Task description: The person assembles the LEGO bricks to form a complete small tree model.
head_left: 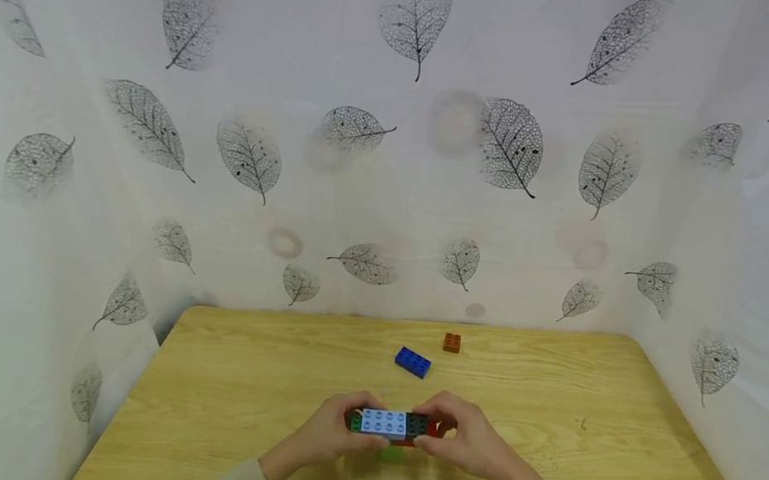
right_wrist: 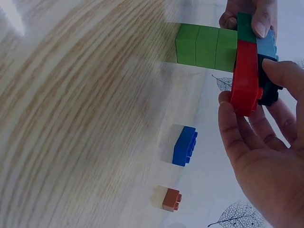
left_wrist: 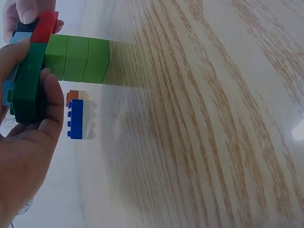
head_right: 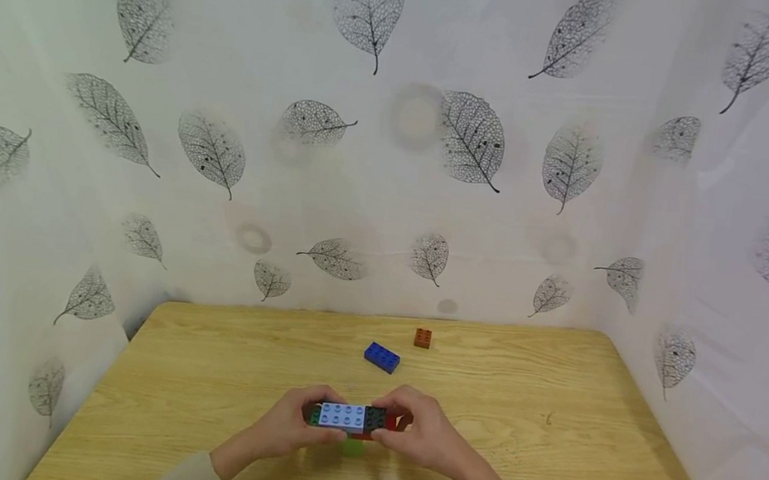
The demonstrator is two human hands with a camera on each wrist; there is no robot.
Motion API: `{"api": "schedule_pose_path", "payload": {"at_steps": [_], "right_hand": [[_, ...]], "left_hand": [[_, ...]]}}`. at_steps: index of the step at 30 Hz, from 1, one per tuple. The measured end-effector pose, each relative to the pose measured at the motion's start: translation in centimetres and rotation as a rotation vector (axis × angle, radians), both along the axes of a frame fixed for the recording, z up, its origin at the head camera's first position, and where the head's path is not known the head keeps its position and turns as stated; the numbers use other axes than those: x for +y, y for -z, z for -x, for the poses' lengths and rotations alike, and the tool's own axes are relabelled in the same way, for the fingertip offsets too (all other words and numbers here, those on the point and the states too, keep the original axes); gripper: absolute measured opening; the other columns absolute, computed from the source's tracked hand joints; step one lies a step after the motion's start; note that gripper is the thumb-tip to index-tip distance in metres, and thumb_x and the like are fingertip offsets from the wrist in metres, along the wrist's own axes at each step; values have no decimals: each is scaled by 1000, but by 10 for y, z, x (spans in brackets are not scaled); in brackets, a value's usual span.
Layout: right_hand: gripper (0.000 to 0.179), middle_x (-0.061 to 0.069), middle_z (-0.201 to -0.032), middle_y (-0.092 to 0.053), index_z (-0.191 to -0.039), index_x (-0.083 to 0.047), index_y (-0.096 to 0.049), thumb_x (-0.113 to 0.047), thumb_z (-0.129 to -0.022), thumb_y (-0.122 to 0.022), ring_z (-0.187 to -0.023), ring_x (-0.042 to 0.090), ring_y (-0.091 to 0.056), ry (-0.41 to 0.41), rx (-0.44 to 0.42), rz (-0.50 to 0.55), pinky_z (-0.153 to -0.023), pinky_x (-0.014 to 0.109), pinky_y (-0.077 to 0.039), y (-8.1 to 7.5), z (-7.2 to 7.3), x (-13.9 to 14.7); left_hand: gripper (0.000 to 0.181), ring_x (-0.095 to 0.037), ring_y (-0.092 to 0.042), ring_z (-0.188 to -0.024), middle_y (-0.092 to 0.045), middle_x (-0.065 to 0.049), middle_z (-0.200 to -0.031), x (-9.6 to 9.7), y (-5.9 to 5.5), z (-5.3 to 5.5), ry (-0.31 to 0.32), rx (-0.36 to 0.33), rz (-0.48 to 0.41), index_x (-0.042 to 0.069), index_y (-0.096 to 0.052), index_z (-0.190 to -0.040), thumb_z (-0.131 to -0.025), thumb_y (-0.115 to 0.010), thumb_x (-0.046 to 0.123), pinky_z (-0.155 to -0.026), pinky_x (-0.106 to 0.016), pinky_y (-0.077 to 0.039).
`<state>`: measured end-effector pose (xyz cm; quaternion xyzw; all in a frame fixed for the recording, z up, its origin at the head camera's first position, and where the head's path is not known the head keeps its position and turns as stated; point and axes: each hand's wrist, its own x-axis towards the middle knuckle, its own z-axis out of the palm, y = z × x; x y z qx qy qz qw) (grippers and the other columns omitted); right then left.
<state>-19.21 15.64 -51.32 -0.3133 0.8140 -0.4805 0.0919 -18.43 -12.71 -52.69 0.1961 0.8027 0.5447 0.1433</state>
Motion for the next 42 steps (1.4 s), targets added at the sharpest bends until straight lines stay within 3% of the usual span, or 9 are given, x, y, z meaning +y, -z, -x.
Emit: {"api": "schedule_pose_path", "payload": {"at_steps": [13, 21, 30, 36, 38, 42], "right_hand": [[30, 3, -113, -66, -124, -19, -69, -21, -95, -78, -94, 19, -62, -7, -22, 2, -80, 27, -56, -1, 1, -2], [30, 4, -113, -66, -122, -17, -68, -20, -94, -79, -96, 14, -62, 16, -54, 10, -81, 29, -57, 2, -1, -3], [35, 6, -113, -70, -126, -13, -68, -22, -94, -80, -92, 11, -63, 49, -97, 18, -82, 27, -55, 3, -4, -5], [37, 10, -116, -70, -128, -9, -67, -21, -95, -79, -91, 11, -62, 17, -110, 40, -78, 27, -54, 2, -3, -4], [36, 10, -116, -70, -128, -9, -67, -21, -96, -79, -92, 11, -62, 16, -108, 41, -79, 28, -54, 2, -3, -3], [36, 9, -116, -71, -127, -10, -67, -22, -95, -79, -92, 11, -63, 21, -104, 25, -80, 29, -55, 3, -2, -3]], "left_hand": [[34, -12, -61, -98, -71, 0, -117, -2, 1, 1, -5, 8, 17, 21, -71, -120, -91, -85, 31, -84, -24, -51], [33, -11, -62, -98, -70, 2, -116, -2, 3, 2, 1, 21, 25, 23, -71, -120, -91, -85, 32, -84, -24, -51], [37, -7, -63, -93, -71, -2, -112, -3, -2, 5, 38, 67, 37, 18, -72, -120, -89, -87, 30, -81, -23, -52], [36, -12, -66, -102, -73, -16, -123, -9, -11, 21, 124, 66, 9, 6, -71, -128, -107, -62, 33, -89, -25, -53], [37, -15, -68, -107, -73, -18, -126, -10, -14, 30, 100, 85, 12, 4, -70, -129, -109, -58, 33, -91, -27, -53], [32, -17, -70, -102, -76, -13, -120, -9, -13, 50, -18, 137, 59, 6, -71, -128, -105, -65, 28, -86, -29, -56]]}}
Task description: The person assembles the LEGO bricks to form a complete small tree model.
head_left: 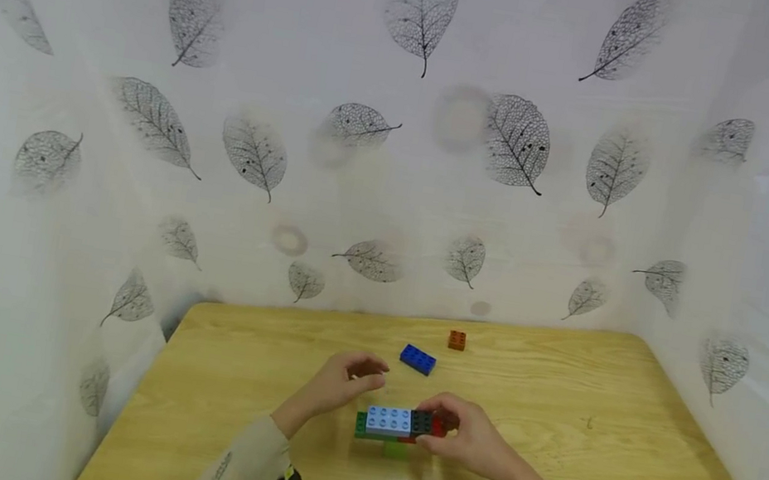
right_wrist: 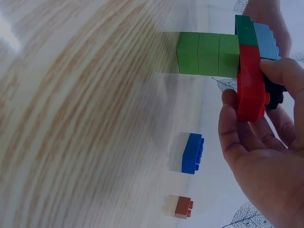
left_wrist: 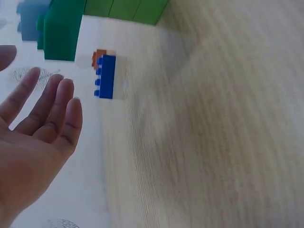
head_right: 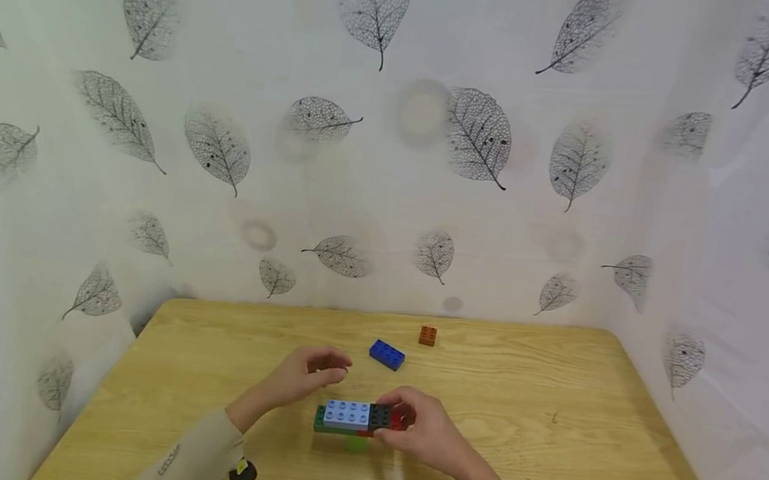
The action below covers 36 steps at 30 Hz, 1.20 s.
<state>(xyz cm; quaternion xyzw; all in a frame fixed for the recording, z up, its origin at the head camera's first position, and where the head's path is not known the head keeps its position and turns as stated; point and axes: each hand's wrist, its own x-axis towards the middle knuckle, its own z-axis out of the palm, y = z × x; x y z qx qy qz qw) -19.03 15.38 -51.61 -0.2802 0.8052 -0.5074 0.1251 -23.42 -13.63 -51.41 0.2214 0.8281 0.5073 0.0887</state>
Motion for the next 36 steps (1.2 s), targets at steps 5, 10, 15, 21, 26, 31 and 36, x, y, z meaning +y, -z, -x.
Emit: {"api": "schedule_pose_path", "payload": {"at_steps": [5, 10, 15, 21, 26, 31, 36], "right_hand": [[35, 5, -116, -70, -127, -14, -68, -23, -95, -79, -93, 12, -63, 10, -10, -34, -81, 28, -54, 2, 2, 1], [36, 5, -116, -70, -127, -14, -67, -25, -95, -79, -93, 13, -62, 12, -8, -36, -80, 27, -54, 3, 3, 2], [35, 5, -117, -70, -127, -14, -67, -22, -95, -79, -95, 12, -63, 11, -7, -30, -82, 27, -55, 2, 4, 3], [33, 4, -118, -70, -125, -15, -68, -21, -95, -79, -97, 12, -64, -2, -19, -34, -85, 26, -55, 1, 3, -1], [33, 6, -117, -70, -124, -13, -68, -21, -94, -79, -96, 15, -63, -9, -14, -25, -83, 26, -55, -3, 1, 0], [32, 4, -117, -70, -125, -15, -68, -22, -95, -78, -97, 17, -64, -8, -19, -34, -83, 25, -54, -2, 2, -1], [32, 3, -116, -70, -125, -15, -67, -22, -95, -78, -96, 19, -64, -12, -10, -41, -82, 26, -55, -1, 2, -1]], "left_hand": [[33, -15, -69, -95, -77, -9, -111, 7, 6, 23, -92, 24, 44, 5, -71, -127, -100, -72, 24, -82, -31, -56], [36, -19, -69, -98, -76, -11, -115, 20, 14, 43, -102, 19, 78, 7, -70, -130, -98, -74, 24, -87, -38, -57], [42, -23, -67, -105, -72, -14, -122, 32, 19, 58, -108, -17, 91, 10, -67, -134, -96, -76, 25, -93, -42, -57], [47, -29, -65, -111, -66, -17, -127, 37, 26, 65, -105, -68, 106, 12, -62, -141, -96, -76, 22, -95, -49, -57], [49, -32, -63, -118, -66, -17, -132, 43, 30, 69, -121, -80, 144, 13, -61, -143, -97, -76, 22, -103, -54, -53], [54, -30, -61, -118, -65, -15, -133, 45, 33, 73, -141, -118, 170, 21, -60, -147, -95, -77, 23, -105, -55, -51], [62, -22, -61, -98, -65, -9, -122, 47, 37, 73, -138, -161, 182, 26, -58, -150, -91, -77, 18, -87, -41, -56]]}}
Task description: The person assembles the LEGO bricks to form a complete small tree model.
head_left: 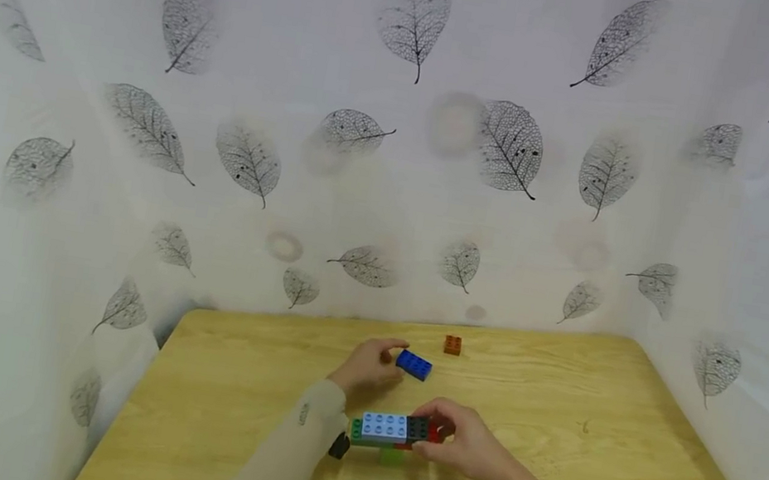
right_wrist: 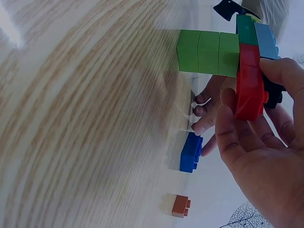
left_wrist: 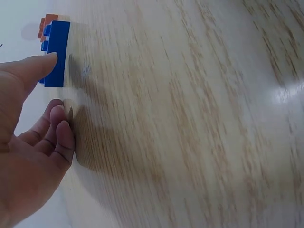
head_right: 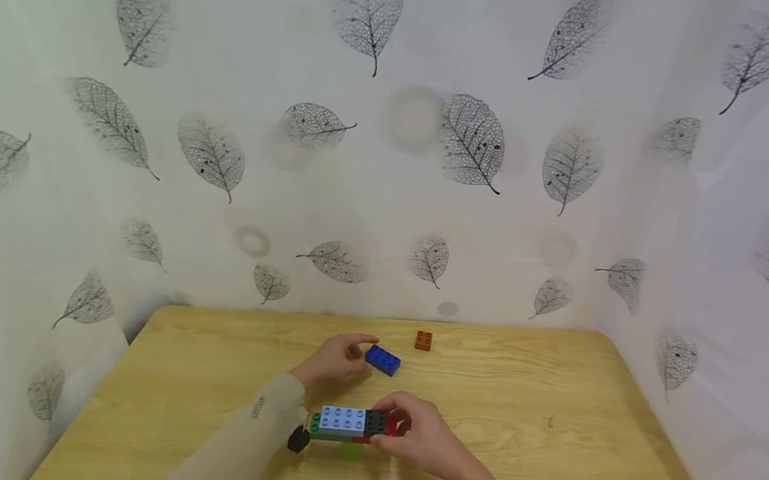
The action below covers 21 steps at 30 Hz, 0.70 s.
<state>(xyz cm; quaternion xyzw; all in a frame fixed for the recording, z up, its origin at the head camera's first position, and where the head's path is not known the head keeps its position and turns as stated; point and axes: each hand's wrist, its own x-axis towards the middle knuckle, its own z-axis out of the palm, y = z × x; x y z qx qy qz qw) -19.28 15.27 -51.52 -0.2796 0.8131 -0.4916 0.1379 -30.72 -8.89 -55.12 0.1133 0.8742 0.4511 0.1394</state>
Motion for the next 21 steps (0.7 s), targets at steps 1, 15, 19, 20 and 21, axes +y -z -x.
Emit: {"api": "schedule_pose_path", "payload": {"at_steps": [1, 15, 19, 20, 21], "right_hand": [[32, 3, -116, -70, -125, -15, -67, -21, -95, -78, -95, 18, -64, 0, 4, 1, -81, 27, -55, 0, 0, 0], [32, 3, -117, -70, -124, -16, -68, -23, -95, -79, -94, 13, -63, 0, 10, 11, -82, 26, -55, 0, 0, 1], [31, 3, -117, -70, -123, -16, -68, -22, -95, -79, -95, 12, -63, 2, 5, 8, -82, 27, -55, 0, 1, 1], [31, 3, -117, -70, -123, -16, -68, -22, -95, -79, -96, 12, -63, 2, 4, 5, -83, 27, -55, 0, 1, 1], [30, 3, -117, -70, -123, -16, -68, -22, -95, -78, -96, 12, -62, 3, 4, 3, -83, 27, -55, 0, 1, 1]], "left_hand": [[63, -21, -61, -96, -65, -9, -121, 1, 0, 0, 2, 0, 8, 25, -58, -151, -91, -77, 17, -83, -39, -55], [32, -25, -58, -106, -64, -7, -118, 2, 1, 0, -2, 44, 88, 27, -70, -120, -92, -83, 28, -93, -48, -51], [31, -24, -59, -105, -65, -6, -116, 0, 1, 0, 8, 53, 75, 24, -70, -116, -90, -84, 30, -92, -47, -52], [31, -24, -59, -104, -65, -7, -115, -1, 0, 0, 13, 57, 68, 23, -70, -115, -89, -85, 29, -92, -47, -52], [32, -23, -60, -104, -66, -7, -115, -3, 0, 0, 18, 60, 61, 21, -70, -115, -89, -86, 29, -93, -48, -53]]}}
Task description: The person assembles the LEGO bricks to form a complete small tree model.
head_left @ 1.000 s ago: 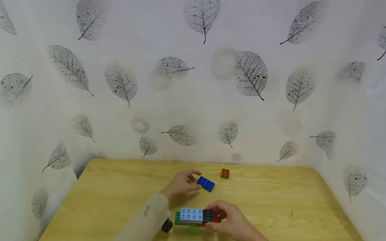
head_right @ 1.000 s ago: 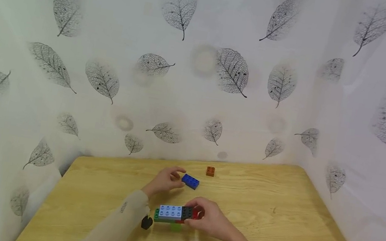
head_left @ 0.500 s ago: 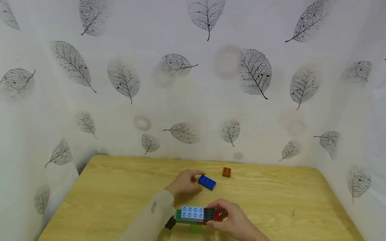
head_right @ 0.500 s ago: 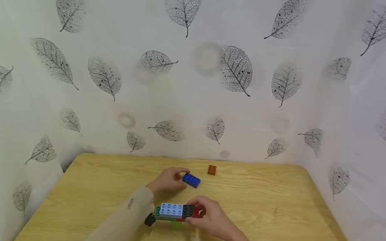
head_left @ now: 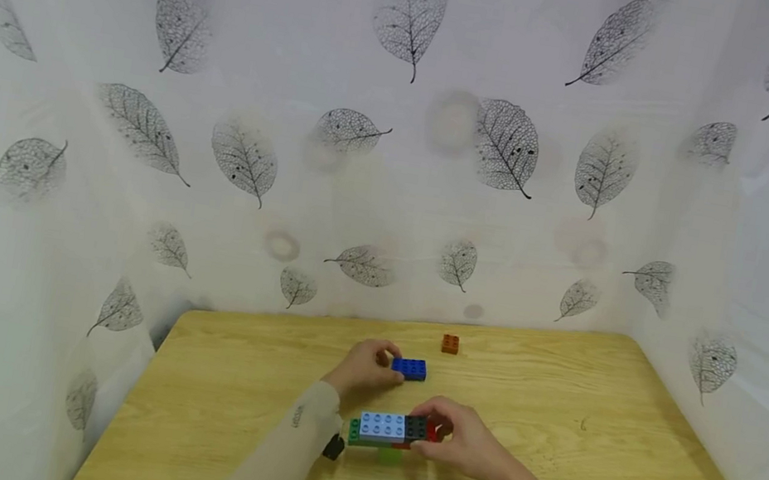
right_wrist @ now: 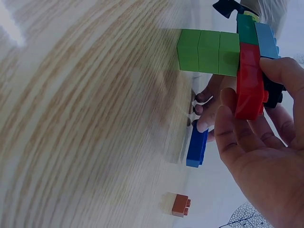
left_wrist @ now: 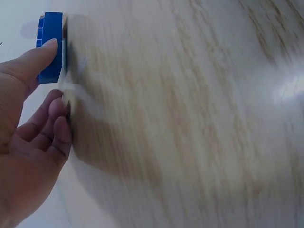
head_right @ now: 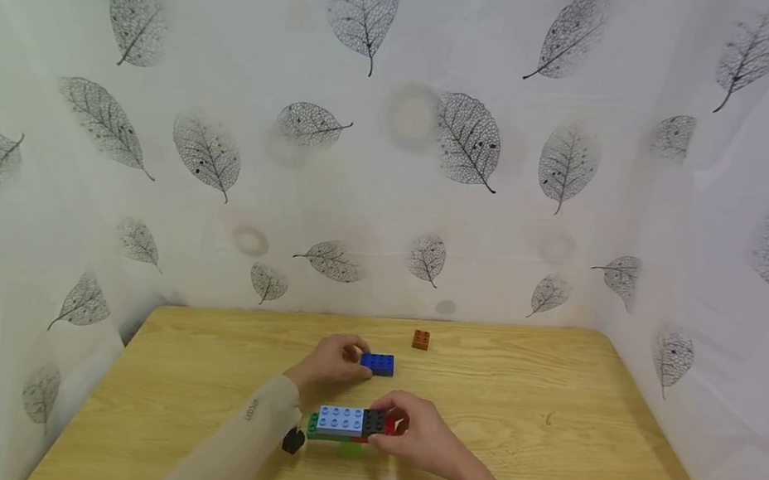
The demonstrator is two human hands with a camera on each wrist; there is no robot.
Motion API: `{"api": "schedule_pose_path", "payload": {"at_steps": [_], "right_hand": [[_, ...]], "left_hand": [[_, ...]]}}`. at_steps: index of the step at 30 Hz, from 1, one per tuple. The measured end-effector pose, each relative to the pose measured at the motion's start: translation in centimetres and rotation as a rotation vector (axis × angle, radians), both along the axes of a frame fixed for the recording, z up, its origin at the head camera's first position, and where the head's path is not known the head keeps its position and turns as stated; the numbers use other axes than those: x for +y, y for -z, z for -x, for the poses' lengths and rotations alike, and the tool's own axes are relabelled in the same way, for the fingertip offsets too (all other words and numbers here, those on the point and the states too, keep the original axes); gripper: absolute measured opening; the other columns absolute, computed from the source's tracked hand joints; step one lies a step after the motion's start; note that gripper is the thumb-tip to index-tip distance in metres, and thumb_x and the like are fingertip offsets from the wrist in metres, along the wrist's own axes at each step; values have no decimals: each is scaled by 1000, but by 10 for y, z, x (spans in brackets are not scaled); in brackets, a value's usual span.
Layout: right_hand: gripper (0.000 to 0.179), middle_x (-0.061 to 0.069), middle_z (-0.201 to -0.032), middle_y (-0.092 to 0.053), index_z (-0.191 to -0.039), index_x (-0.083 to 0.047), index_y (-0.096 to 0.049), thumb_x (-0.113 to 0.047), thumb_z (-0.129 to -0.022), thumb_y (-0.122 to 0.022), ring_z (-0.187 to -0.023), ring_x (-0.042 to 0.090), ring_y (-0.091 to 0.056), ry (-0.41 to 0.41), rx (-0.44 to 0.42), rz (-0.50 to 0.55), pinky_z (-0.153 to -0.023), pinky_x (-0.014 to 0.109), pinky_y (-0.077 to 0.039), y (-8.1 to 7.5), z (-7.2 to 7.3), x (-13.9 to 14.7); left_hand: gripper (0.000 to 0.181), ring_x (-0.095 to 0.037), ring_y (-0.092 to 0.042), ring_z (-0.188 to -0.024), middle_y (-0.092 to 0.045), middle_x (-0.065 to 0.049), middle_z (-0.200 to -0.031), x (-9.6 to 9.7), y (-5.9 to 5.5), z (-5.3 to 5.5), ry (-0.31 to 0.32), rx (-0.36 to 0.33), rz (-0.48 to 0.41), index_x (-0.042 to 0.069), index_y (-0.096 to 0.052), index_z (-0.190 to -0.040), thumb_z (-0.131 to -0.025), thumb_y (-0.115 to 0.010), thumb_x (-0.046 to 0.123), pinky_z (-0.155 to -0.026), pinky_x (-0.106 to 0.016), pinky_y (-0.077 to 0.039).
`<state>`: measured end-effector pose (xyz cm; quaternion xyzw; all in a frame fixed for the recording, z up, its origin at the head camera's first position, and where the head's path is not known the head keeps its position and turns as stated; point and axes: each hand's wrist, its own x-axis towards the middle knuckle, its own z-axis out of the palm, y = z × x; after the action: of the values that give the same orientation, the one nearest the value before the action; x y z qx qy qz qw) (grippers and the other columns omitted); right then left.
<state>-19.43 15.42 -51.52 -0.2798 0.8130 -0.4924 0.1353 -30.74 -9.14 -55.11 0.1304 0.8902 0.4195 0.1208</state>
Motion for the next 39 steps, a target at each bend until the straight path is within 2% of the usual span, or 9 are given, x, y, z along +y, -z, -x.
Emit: {"api": "schedule_pose_path", "payload": {"at_steps": [6, 11, 16, 26, 30, 39], "right_hand": [[31, 3, -118, -70, -123, -16, -68, -23, -95, -78, -97, 12, -62, 4, -5, -17, -84, 27, -55, -1, -1, -1], [30, 3, -118, -70, -124, -16, -67, -22, -95, -77, -97, 12, -62, 3, -7, -16, -83, 26, -54, -2, -2, 0], [32, 3, -117, -70, -124, -15, -68, -22, -95, -78, -95, 13, -63, 3, -1, -17, -82, 26, -55, -2, -2, 0], [32, 3, -115, -70, -124, -16, -68, -22, -95, -78, -96, 12, -64, -6, 4, -23, -82, 26, -56, -2, 0, -1], [32, 2, -116, -71, -124, -16, -68, -22, -95, -78, -96, 11, -64, -3, 2, -25, -82, 26, -55, -2, -1, -1], [30, 3, -115, -71, -122, -16, -68, -21, -95, -78, -96, 14, -64, 0, 0, -21, -83, 26, -56, -4, -2, 0]], "left_hand": [[33, -21, -65, -103, -71, -6, -113, -8, -6, -1, 50, 2, -35, 17, -70, -117, -90, -86, 28, -95, -45, -55], [34, -18, -66, -98, -73, -5, -112, -16, -16, -5, 79, 10, -55, 16, -71, -117, -89, -86, 28, -87, -38, -56], [35, -15, -67, -91, -74, -6, -108, -23, -29, -16, 109, 46, -90, 12, -71, -117, -89, -87, 27, -76, -32, -57], [32, -12, -65, -85, -72, -2, -98, -36, -46, -40, 159, 106, -148, 11, -70, -111, -88, -87, 24, -77, -27, -57], [31, -11, -64, -84, -71, 0, -97, -37, -52, -50, 178, 132, -135, 13, -70, -111, -88, -87, 25, -75, -26, -56], [32, -12, -65, -87, -70, 2, -101, -39, -63, -69, 219, 145, -130, 14, -69, -115, -90, -85, 26, -79, -26, -56]]}}
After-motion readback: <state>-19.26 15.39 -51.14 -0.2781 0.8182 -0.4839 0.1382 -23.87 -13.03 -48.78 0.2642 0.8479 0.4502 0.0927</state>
